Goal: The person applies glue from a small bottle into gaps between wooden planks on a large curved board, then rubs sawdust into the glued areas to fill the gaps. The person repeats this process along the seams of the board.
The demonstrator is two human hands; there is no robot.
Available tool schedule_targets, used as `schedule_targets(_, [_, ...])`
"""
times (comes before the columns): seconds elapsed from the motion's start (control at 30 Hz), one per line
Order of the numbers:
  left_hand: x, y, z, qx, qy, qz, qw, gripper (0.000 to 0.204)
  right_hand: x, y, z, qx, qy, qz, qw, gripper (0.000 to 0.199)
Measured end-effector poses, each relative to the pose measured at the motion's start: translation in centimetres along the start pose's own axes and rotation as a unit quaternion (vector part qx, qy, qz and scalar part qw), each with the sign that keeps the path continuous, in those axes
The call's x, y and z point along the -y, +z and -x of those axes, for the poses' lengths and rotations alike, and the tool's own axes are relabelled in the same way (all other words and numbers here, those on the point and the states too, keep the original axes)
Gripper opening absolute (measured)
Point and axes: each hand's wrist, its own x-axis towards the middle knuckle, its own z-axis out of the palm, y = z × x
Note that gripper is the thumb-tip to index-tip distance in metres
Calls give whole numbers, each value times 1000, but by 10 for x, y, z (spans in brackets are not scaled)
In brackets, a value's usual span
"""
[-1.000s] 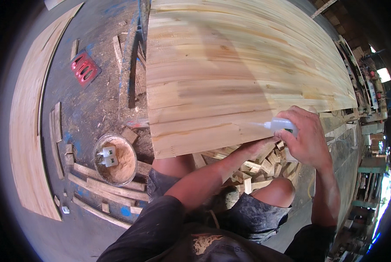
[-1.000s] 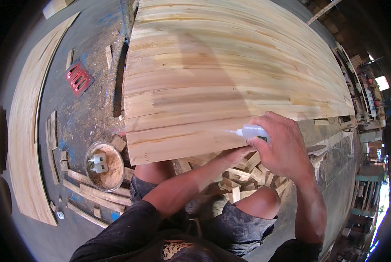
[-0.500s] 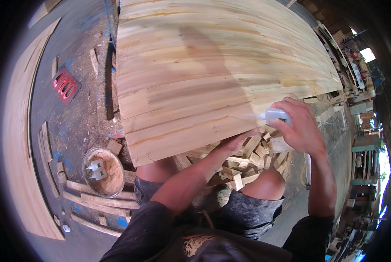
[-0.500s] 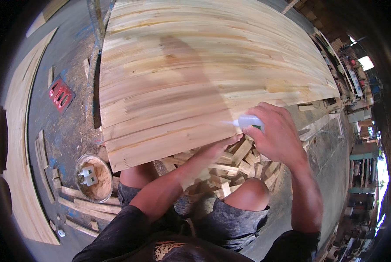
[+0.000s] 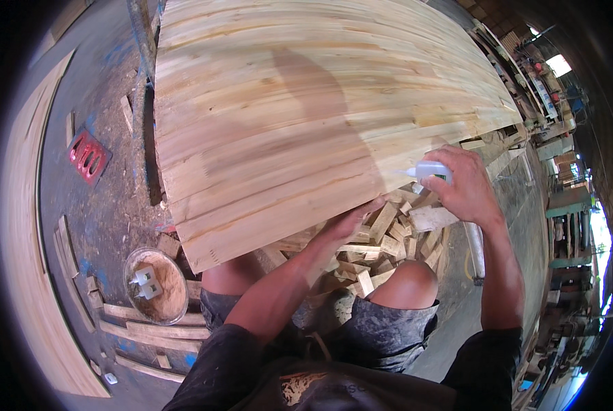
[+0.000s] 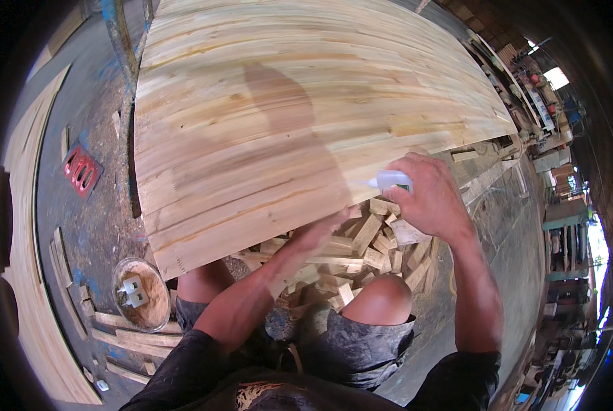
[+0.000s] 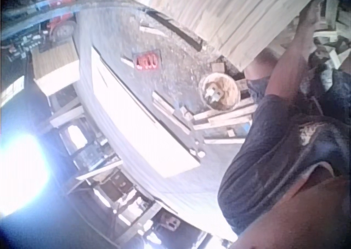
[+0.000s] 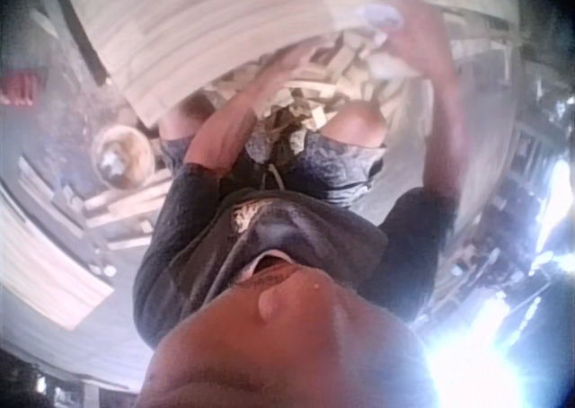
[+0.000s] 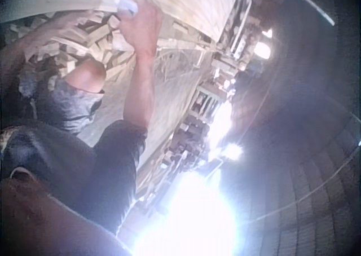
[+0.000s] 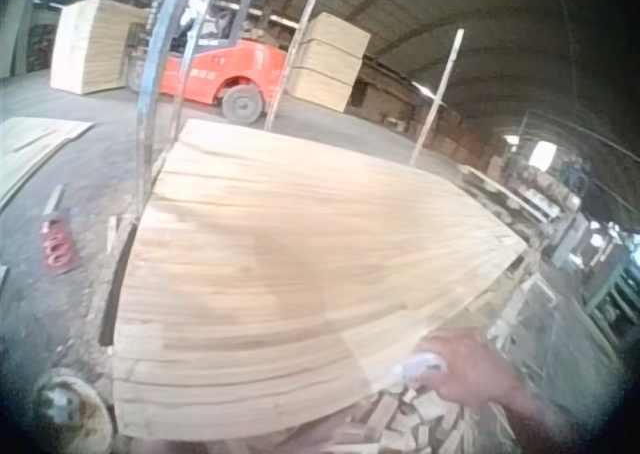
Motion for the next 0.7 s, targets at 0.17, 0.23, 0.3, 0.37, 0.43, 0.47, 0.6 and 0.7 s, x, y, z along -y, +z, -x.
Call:
schedule_targets(0.17, [7,-8,-5,27,7,-36,999,71,-15,0,4,-15,10,36,999,29])
schedule_targets(0.23, [10,-9,-6,30,5,-40,999,77,-21,-2,6,-16,22,25,999,29])
schedule_targets(0.3, [12,-9,-7,31,10,-40,999,82,-26,-3,7,-21,33,1,999,29])
schedule_targets(0.37, [12,-8,-7,33,27,-41,998,86,-31,-5,8,-16,50,1,999,30])
schedule_targets(0.43, [12,-8,-7,30,26,-52,998,91,-36,-7,9,-17,64,-1,998,30])
schedule_targets(0.47, [11,-8,-7,28,23,-61,998,94,-39,-7,9,-21,69,-2,997,31])
schedule_targets(0.6, [11,-7,-7,-2,8,73,997,64,-52,-9,11,-27,84,24,996,32])
schedule_targets(0.7, [12,-8,-7,-27,-26,59,998,61,-60,-10,11,-14,108,36,993,33])
